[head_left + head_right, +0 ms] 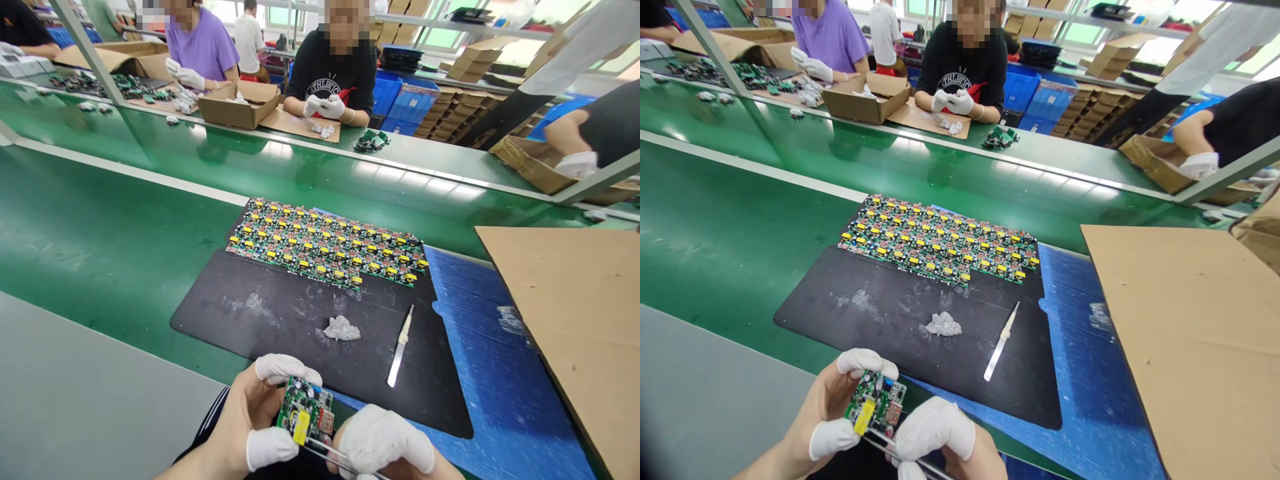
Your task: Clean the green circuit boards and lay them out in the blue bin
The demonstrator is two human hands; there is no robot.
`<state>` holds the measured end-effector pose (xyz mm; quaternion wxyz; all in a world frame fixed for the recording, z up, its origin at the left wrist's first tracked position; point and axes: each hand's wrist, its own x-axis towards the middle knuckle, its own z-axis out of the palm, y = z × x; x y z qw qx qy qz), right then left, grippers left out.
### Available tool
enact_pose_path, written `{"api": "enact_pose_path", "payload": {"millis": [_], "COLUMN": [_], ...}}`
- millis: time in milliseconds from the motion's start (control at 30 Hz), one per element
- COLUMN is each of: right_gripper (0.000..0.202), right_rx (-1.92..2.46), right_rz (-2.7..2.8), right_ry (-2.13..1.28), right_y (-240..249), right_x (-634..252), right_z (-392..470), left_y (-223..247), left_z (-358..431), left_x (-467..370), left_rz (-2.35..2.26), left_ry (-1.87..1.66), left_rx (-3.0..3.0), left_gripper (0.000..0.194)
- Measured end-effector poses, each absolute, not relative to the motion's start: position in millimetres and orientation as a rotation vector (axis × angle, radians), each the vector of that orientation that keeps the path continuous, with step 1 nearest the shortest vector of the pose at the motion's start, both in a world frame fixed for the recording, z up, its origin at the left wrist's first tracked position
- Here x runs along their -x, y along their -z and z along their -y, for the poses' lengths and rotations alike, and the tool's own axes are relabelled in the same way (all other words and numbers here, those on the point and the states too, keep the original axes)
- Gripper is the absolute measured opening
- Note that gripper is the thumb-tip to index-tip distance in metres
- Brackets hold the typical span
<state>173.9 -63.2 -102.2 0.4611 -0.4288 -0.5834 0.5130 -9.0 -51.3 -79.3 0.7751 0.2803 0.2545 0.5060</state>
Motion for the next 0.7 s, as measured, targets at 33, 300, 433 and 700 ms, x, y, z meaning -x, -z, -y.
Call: {"api": "enact_pose_path", "payload": {"millis": [33,300,433,700], "right_gripper": [0.06,0.04,0.005,0.009], "right_rx": [1.004,0.81,1.111,1.695], "right_rz": [1.445,1.402,1.125,1.225], "right_ry": [-1.295,-1.246,-0.769,-0.413], "right_y": [98,54,47,75], "right_x": [-173,-186,-182,-183], "right_z": [61,50,62,33], "left_y": [80,78,75,80], "left_z": [51,51,51,51], "left_x": [9,9,9,7], "left_rz": [-0.549,-0.565,-0.629,-0.649], "left_ry": [-1.095,-1.099,-1.101,-1.171], "left_rx": [-0.607,-0.593,-0.562,-0.656], "left_gripper": [0.047,0.047,0.047,0.045]}}
